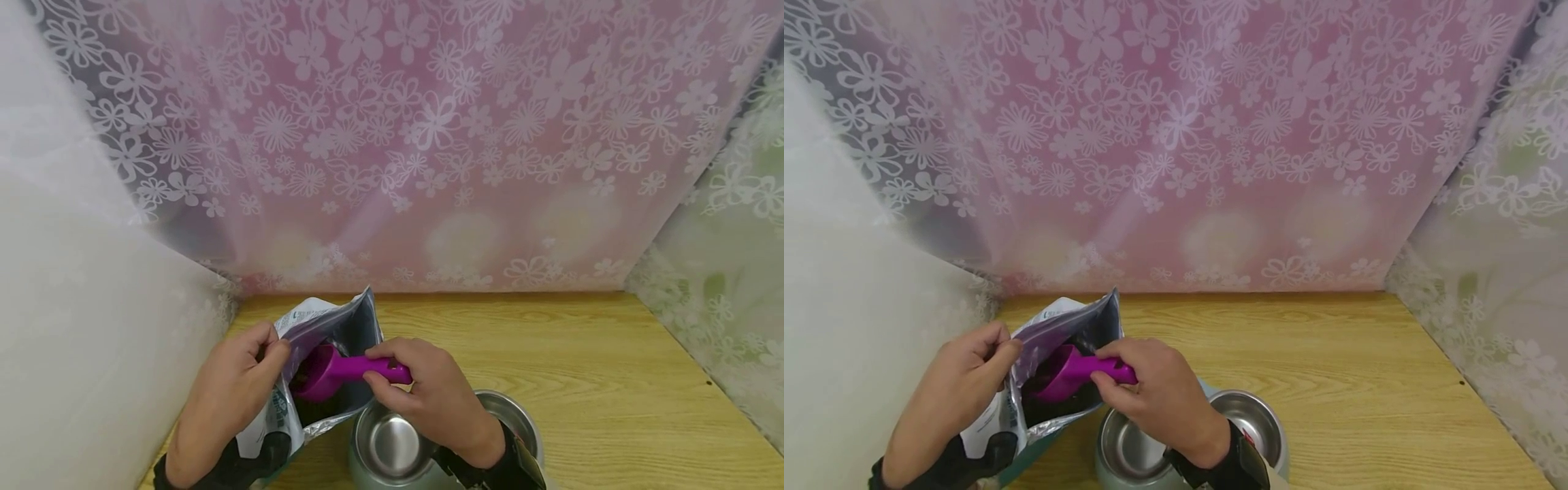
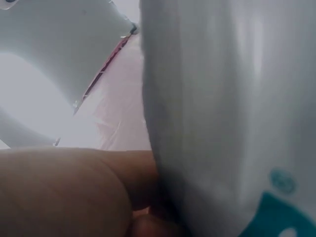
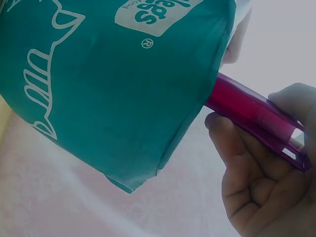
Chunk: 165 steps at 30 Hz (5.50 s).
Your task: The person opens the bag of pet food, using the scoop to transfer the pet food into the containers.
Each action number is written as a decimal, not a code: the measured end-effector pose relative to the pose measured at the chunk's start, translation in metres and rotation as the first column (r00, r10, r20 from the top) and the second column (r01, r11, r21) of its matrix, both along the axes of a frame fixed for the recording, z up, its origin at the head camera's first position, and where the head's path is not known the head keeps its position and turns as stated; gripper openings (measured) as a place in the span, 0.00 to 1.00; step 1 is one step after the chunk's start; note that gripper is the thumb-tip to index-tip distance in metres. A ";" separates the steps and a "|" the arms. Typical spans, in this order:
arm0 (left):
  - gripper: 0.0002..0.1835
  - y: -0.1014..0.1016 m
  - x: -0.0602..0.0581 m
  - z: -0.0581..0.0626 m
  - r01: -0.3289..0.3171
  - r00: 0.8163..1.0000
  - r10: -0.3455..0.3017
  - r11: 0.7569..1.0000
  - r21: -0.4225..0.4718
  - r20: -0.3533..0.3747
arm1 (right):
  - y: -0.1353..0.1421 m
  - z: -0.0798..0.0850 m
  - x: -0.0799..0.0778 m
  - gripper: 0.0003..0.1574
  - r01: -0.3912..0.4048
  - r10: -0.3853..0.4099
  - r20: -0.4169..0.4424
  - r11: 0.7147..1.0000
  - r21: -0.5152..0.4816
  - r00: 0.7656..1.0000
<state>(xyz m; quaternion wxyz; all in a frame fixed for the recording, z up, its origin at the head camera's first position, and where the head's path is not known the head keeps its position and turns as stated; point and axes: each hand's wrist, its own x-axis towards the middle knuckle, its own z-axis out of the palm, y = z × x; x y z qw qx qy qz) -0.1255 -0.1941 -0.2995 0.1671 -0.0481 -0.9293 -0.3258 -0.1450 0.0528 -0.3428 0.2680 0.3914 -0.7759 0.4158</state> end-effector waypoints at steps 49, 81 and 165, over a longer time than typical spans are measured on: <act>0.15 0.000 0.002 0.001 0.068 0.998 -0.068 0.997 -0.035 0.008 | 0.081 0.030 0.019 0.19 0.021 0.010 0.158 0.982 -0.189 0.987; 0.15 -0.001 -0.001 0.001 0.117 0.992 -0.114 0.992 -0.048 0.061 | 0.095 0.021 0.024 0.22 -0.145 0.137 -0.050 0.893 -0.426 0.989; 0.15 -0.004 0.001 0.003 0.216 0.975 -0.214 0.975 -0.044 0.057 | 0.146 -0.012 0.040 0.27 -0.013 -0.017 0.125 0.972 0.233 0.992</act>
